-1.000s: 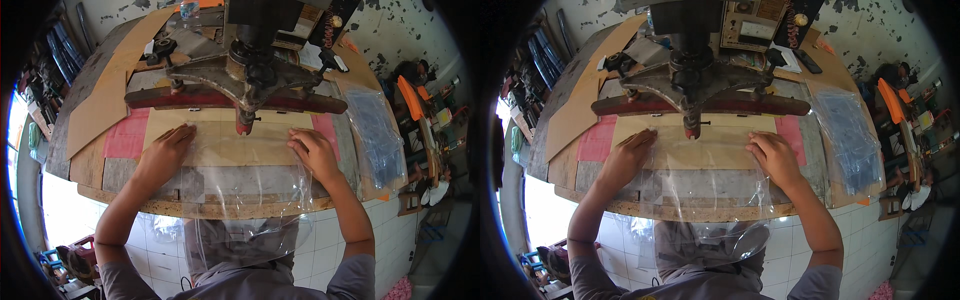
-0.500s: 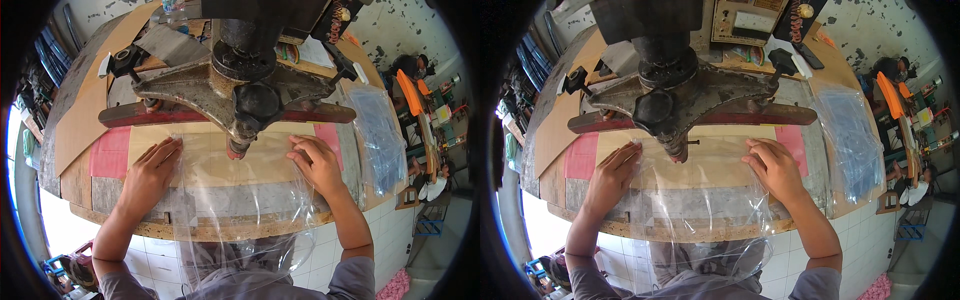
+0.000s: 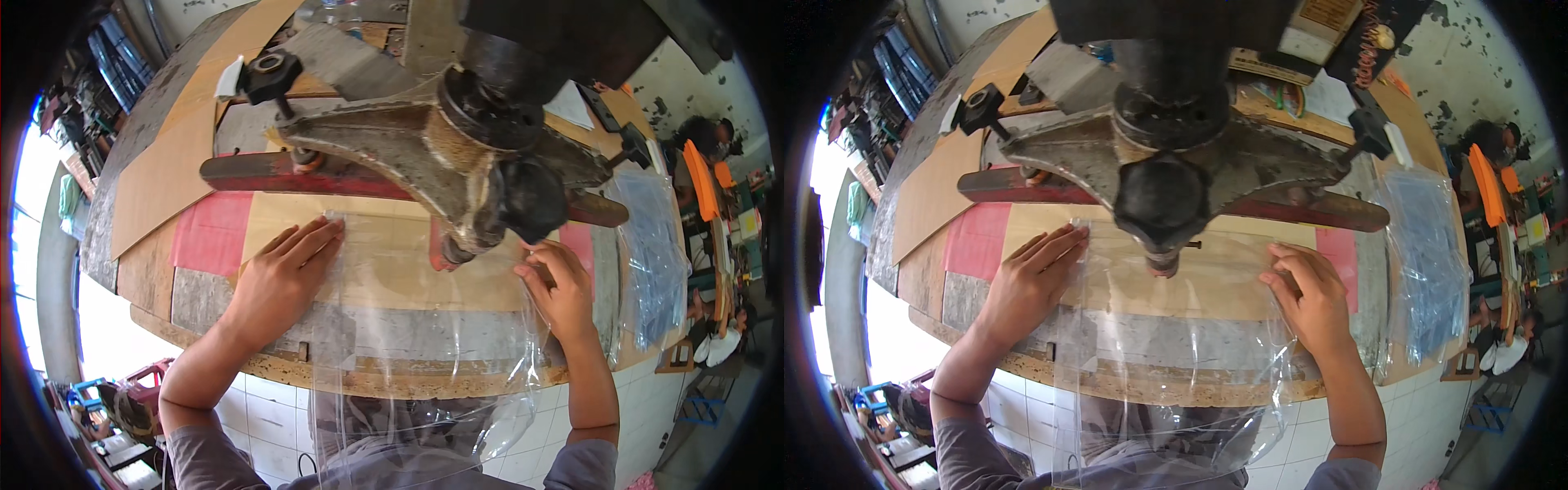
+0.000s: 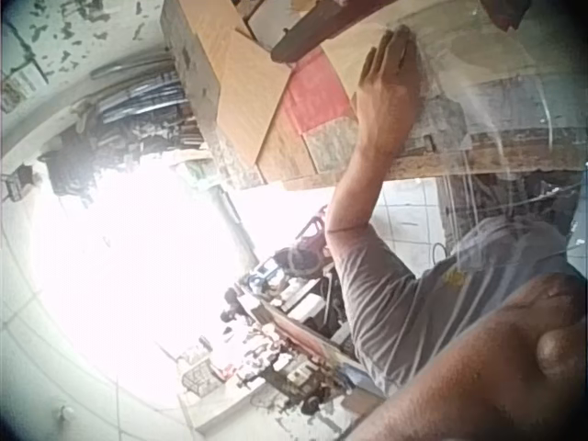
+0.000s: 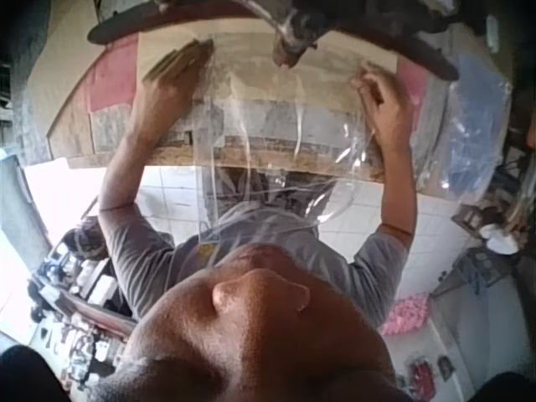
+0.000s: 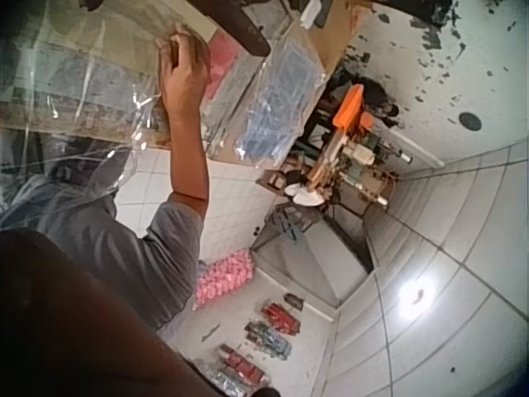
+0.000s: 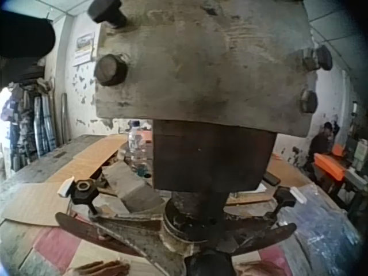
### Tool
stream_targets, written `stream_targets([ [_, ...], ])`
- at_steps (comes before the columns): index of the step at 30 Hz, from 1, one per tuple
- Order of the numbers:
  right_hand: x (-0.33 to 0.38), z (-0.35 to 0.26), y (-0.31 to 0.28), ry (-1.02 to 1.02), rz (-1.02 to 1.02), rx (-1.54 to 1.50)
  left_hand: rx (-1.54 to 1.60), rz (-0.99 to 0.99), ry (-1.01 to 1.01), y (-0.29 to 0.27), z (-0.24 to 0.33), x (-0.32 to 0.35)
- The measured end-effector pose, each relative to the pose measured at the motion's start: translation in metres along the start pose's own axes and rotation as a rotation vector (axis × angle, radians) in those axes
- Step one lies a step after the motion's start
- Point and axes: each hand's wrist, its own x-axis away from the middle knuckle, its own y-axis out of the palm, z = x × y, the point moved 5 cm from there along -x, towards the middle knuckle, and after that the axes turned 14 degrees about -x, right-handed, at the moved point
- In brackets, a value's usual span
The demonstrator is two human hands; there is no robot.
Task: The person positions a clear plastic sheet onto a wooden board underneath an industrial press and uses their hands to smooth the sheet flat across the surface.
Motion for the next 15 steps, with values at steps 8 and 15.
stream_targets([
  [8, 0.0021, 0.0090, 0.0036, 0.043, -0.020, -0.039, -0.038, 0.052, 0.018, 0.0011, -0.0004, 0.0029],
  [15, 0.0018, 0.0098, 0.0036, 0.017, -0.034, -0.022, -0.020, 0.035, 0.009, -0.0001, -0.0003, 0.0033],
])
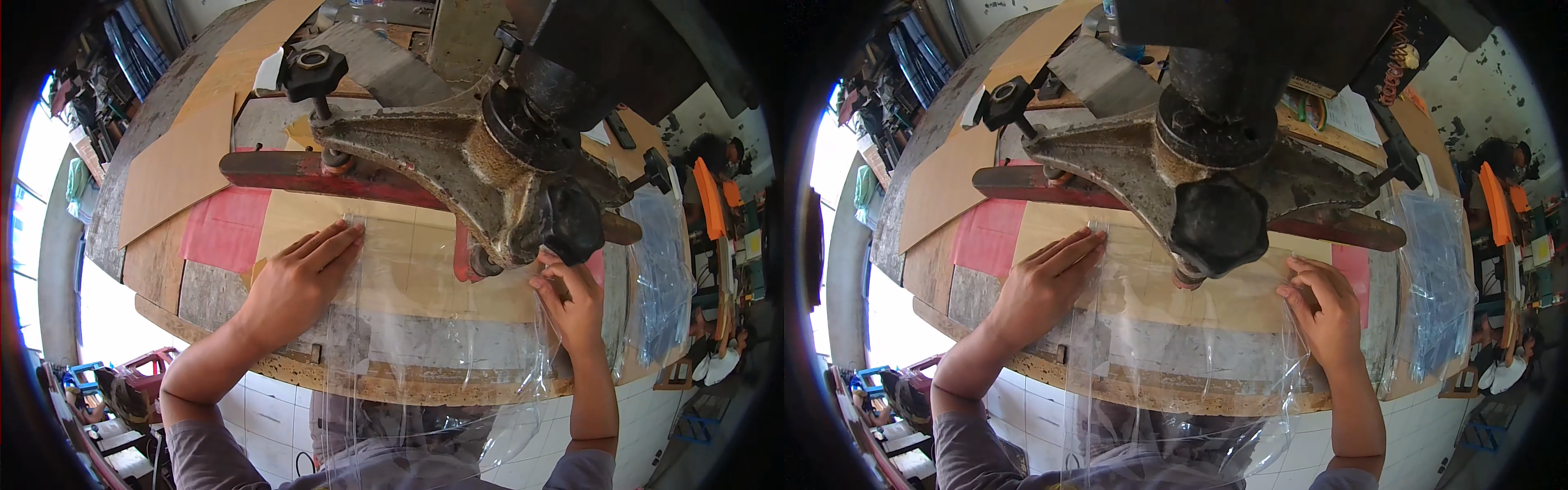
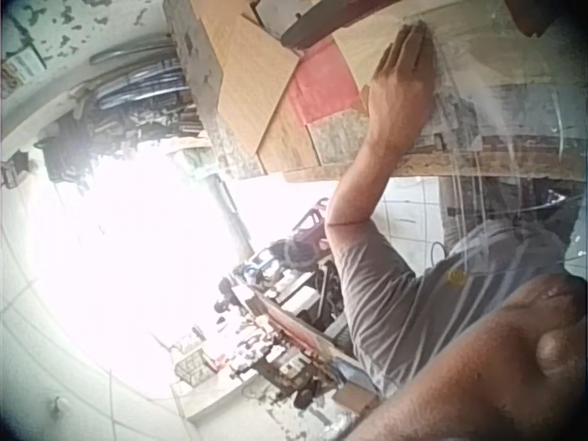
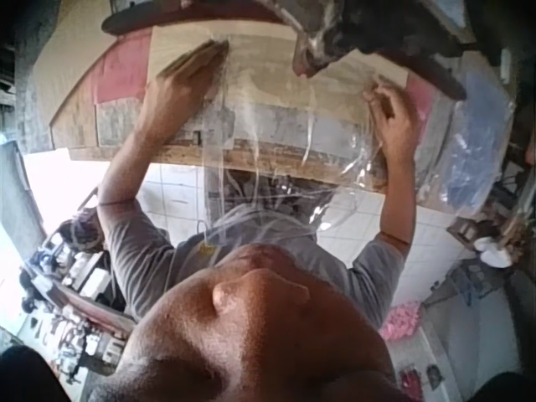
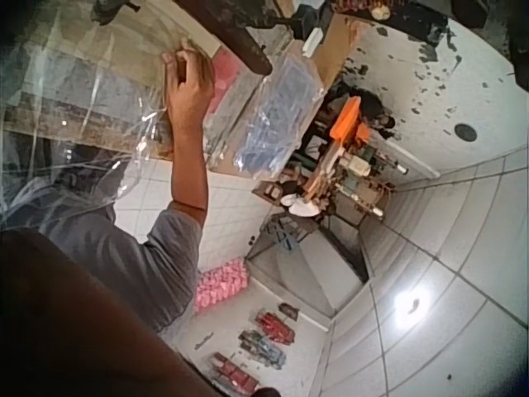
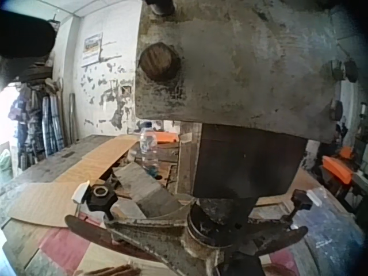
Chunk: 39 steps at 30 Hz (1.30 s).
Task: The person positions a clear plastic sheet onto a wooden board underneath an industrial press and uses their hands to smooth the sheet flat across the surface.
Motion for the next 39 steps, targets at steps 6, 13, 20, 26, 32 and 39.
stream_targets([
  [6, 0.0001, -0.0018, 0.0003, 0.036, -0.001, 0.001, 0.009, -0.017, 0.002, -0.0006, -0.0014, 0.0012],
  [13, -0.0003, -0.0016, -0.0001, 0.023, 0.006, -0.007, 0.047, -0.021, -0.007, 0.0004, -0.0034, 0.0017],
  [20, -0.0002, -0.0010, -0.0003, 0.040, 0.016, -0.042, 0.065, -0.014, -0.001, 0.0021, -0.0050, 0.0034],
  [26, -0.0006, -0.0015, -0.0003, 0.010, 0.030, -0.054, 0.076, -0.031, 0.011, 0.0036, -0.0069, 0.0042],
  [32, 0.0023, 0.0017, -0.0011, 0.016, 0.041, -0.079, 0.091, -0.024, 0.012, 0.0044, -0.0061, 0.0030],
  [39, 0.0017, -0.0007, -0.0012, 0.016, 0.041, -0.090, 0.122, -0.039, -0.001, 0.0009, -0.0072, 0.0033],
])
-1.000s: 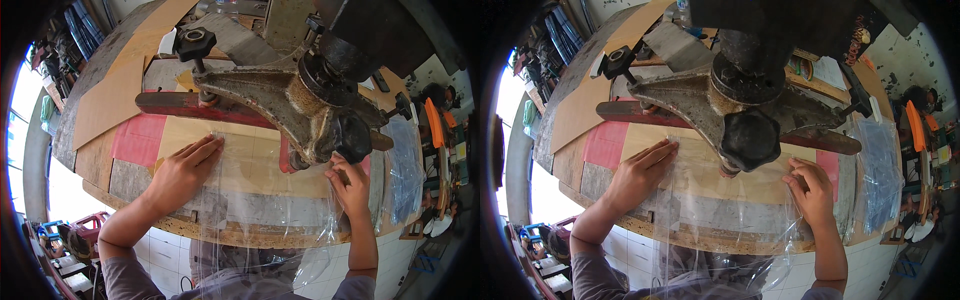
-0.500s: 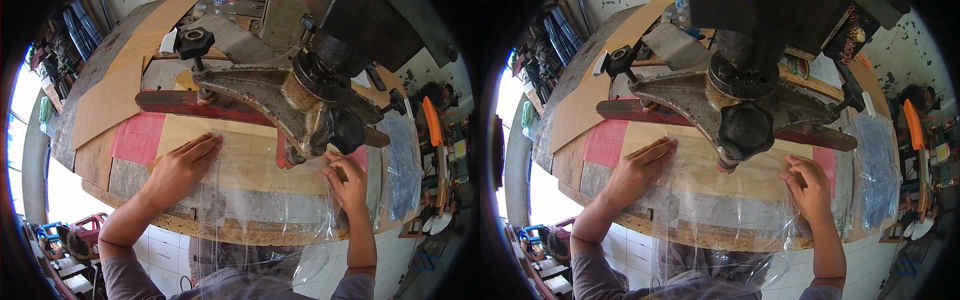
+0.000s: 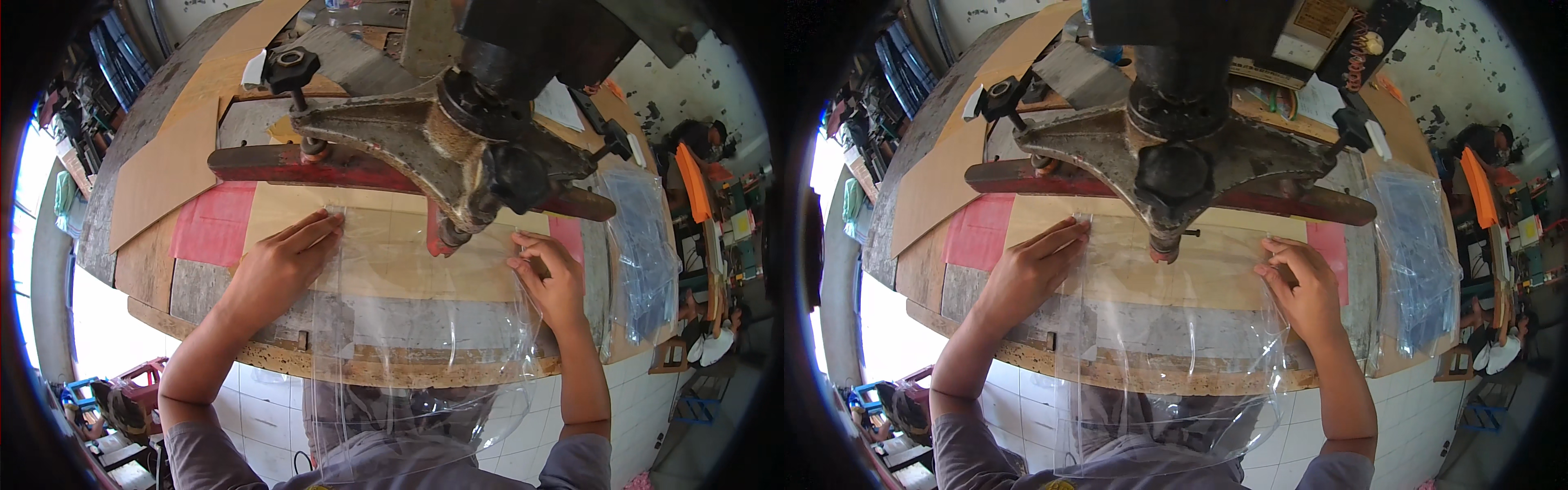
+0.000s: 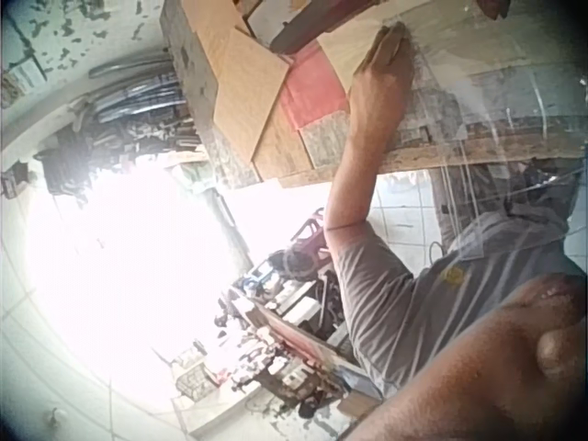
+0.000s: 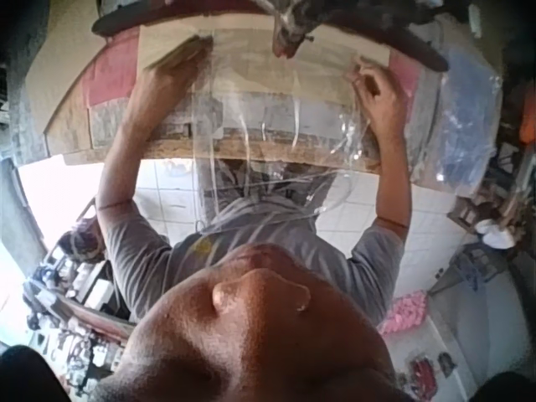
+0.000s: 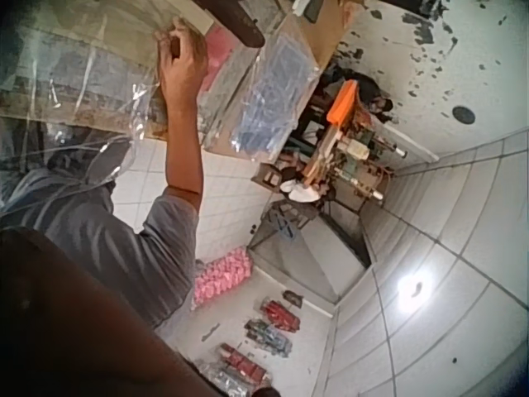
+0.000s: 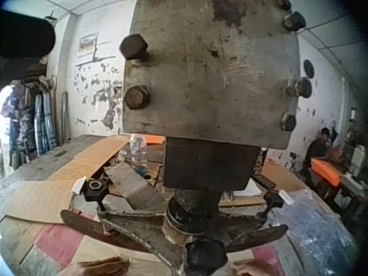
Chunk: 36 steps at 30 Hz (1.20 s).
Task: The person positions a clear plastic sheet onto a wooden board underneath an industrial press and uses their hands to smooth the sheet flat across the surface.
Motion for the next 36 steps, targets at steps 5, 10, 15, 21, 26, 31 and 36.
stream_targets([
  [5, 0.002, 0.004, -0.002, -0.006, 0.004, 0.001, 0.038, -0.004, -0.017, -0.002, 0.003, -0.001],
  [10, 0.003, 0.002, -0.002, 0.004, 0.004, -0.033, 0.057, 0.005, -0.025, -0.003, 0.003, 0.001],
  [15, 0.007, 0.002, -0.004, -0.030, 0.000, -0.030, 0.044, 0.015, -0.003, -0.001, 0.002, 0.005],
  [21, 0.009, 0.007, 0.000, -0.076, -0.008, -0.025, -0.015, 0.035, 0.031, 0.002, -0.001, 0.011],
  [26, 0.013, 0.011, -0.006, -0.109, 0.003, -0.033, -0.046, 0.035, 0.026, 0.009, -0.002, 0.008],
  [31, 0.014, 0.008, -0.004, -0.107, 0.009, -0.062, -0.069, 0.048, 0.051, 0.010, -0.003, 0.011],
  [36, 0.017, 0.007, -0.005, -0.107, 0.010, -0.082, -0.091, 0.070, 0.050, 0.009, -0.001, 0.013],
])
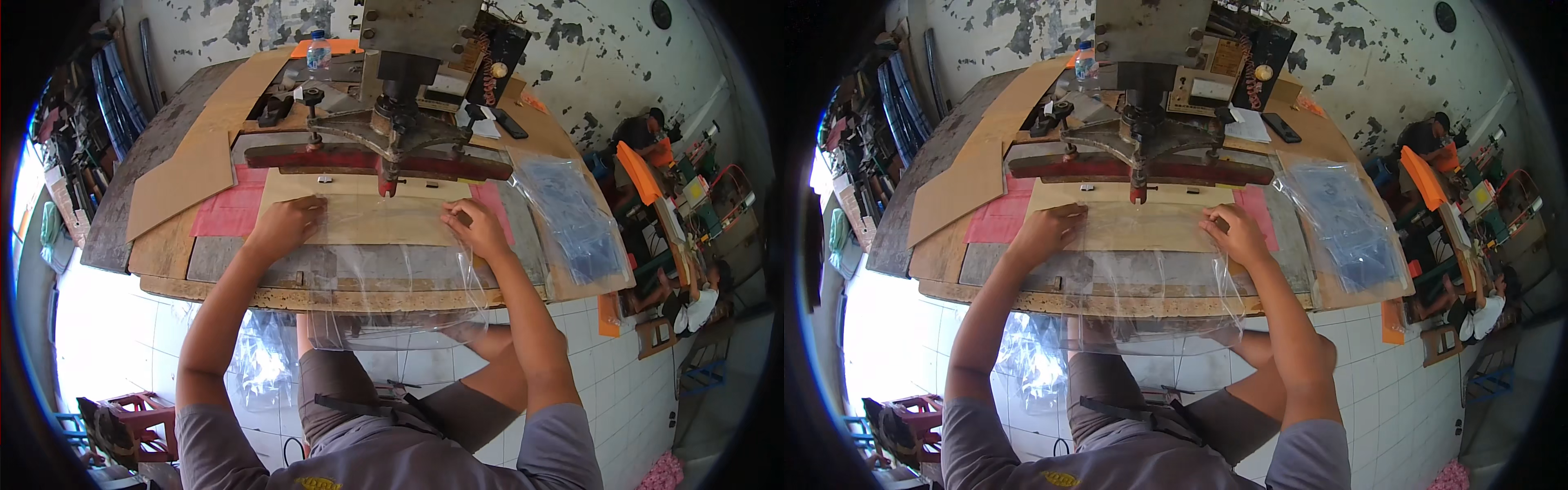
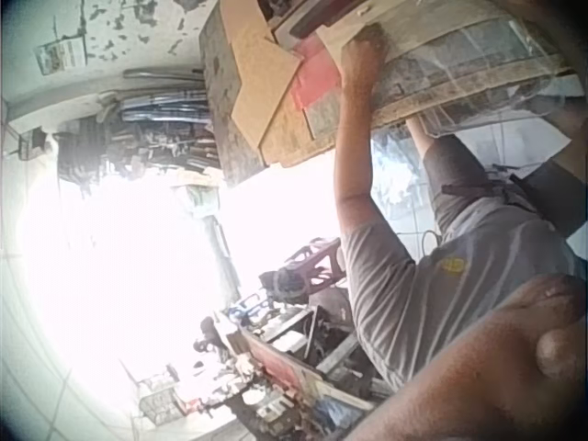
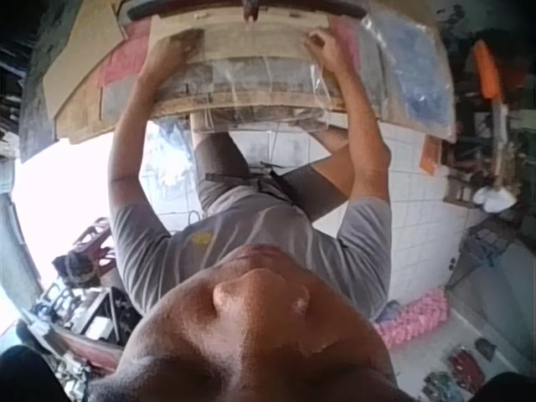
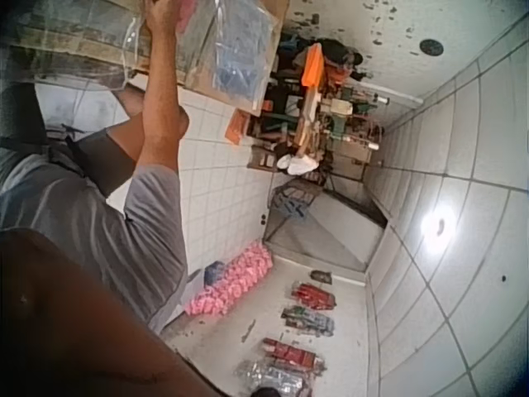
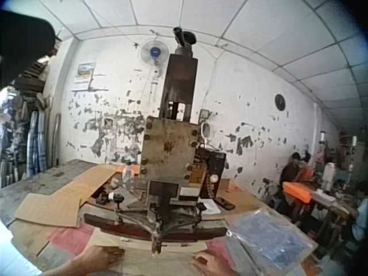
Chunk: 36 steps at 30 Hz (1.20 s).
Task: The person positions a clear plastic sheet onto a wooden board underneath an industrial press and uses their hands to smooth the sheet flat across the surface.
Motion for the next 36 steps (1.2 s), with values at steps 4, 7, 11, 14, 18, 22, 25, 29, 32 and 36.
stream_targets([
  [4, -0.001, -0.001, 0.000, -0.014, -0.002, 0.010, 0.010, -0.014, -0.011, 0.000, 0.002, -0.001],
  [7, 0.000, -0.001, 0.000, -0.025, 0.003, 0.031, 0.058, -0.039, -0.063, -0.005, 0.003, -0.001],
  [11, -0.001, -0.001, 0.000, -0.047, 0.010, 0.049, 0.040, -0.008, -0.014, -0.007, 0.002, -0.001],
  [14, -0.001, -0.001, -0.001, -0.046, 0.008, 0.034, 0.071, -0.017, -0.050, -0.005, 0.002, -0.003],
  [18, -0.003, -0.002, 0.000, -0.033, 0.011, 0.014, 0.030, -0.009, 0.003, -0.004, 0.001, -0.003],
  [22, -0.004, -0.004, -0.001, -0.039, 0.026, 0.061, 0.034, -0.013, -0.019, -0.005, 0.001, -0.003],
  [25, -0.004, -0.004, 0.000, -0.095, 0.016, 0.122, 0.040, -0.033, -0.044, -0.006, 0.001, -0.003],
  [29, -0.003, -0.005, -0.003, -0.094, 0.006, 0.148, 0.083, -0.051, -0.066, -0.009, 0.006, -0.009],
  [32, -0.006, -0.006, 0.002, -0.087, 0.006, 0.126, 0.070, -0.040, -0.061, -0.013, 0.004, -0.005],
  [36, -0.007, -0.008, -0.001, -0.069, 0.014, 0.124, 0.091, -0.037, -0.048, -0.013, 0.005, -0.008],
])
